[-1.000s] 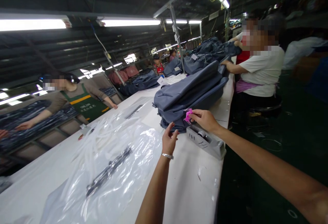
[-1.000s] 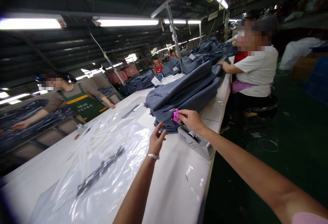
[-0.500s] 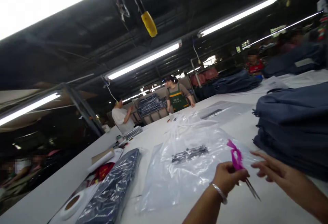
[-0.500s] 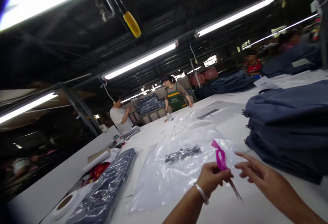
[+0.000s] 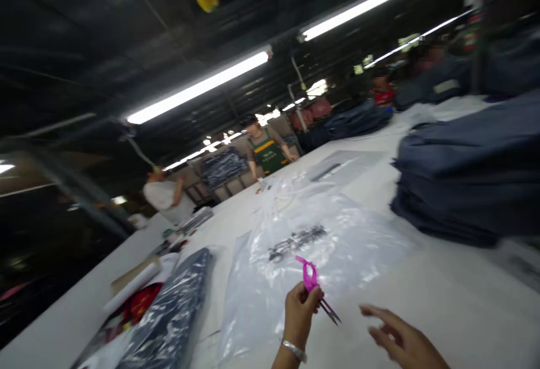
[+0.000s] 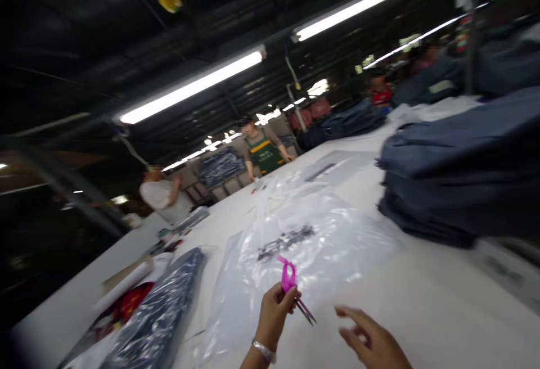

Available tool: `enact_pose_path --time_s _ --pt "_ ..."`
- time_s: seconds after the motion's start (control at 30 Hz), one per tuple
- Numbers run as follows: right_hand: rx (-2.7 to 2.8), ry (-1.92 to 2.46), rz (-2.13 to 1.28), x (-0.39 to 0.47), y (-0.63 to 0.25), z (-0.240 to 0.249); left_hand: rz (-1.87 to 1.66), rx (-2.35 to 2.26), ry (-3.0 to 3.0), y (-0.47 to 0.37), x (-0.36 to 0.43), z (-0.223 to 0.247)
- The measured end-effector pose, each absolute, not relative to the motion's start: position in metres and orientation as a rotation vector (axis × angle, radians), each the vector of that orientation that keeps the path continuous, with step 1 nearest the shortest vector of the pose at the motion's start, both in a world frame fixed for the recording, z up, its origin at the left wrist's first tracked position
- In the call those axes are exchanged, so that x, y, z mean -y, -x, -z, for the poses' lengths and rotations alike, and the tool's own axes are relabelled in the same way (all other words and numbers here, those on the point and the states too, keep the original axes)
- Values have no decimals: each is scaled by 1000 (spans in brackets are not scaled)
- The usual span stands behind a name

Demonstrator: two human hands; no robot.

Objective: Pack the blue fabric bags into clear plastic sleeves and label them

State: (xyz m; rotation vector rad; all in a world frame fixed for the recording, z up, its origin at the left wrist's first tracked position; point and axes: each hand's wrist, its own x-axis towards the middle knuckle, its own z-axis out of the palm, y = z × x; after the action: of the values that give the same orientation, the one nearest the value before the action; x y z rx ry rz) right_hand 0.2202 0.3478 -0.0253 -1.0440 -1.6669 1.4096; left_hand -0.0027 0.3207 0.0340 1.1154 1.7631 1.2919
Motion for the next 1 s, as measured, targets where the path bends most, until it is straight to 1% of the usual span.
enact_pose_path --time_s 0.1,0.17,0.23,0.43,0.6,0.73,0.83,1.0 --pt "1662 1001 -1251 -347 -252 -17 -1018 -1704 -1428 -61 -314 -31" --pt "1674 1040 -1200 -349 -276 -30 -819 -1711 -1725 -99 -315 -31" --pt "1674 1093 -1147 -344 -301 -33 -685 -1715 -1962 -133 -315 -31" --pt "1641 1238 -1015 -317 -365 -35 -672 -1673 -2361 -204 -308 -31" --pt "1823 1226 -962 -315 -402 -53 -621 -1690 -2326 -234 -308 -33" --pt "1819 1235 -874 -315 -417 -63 -683 -1539 -2176 -242 -307 -39" --pt "1816 1191 -883 -317 -422 -65 -703 -1499 -2068 -243 -308 -46" --pt "1906 1055 -841 -315 -418 -56 -628 -1588 -2007 -238 -311 -48"
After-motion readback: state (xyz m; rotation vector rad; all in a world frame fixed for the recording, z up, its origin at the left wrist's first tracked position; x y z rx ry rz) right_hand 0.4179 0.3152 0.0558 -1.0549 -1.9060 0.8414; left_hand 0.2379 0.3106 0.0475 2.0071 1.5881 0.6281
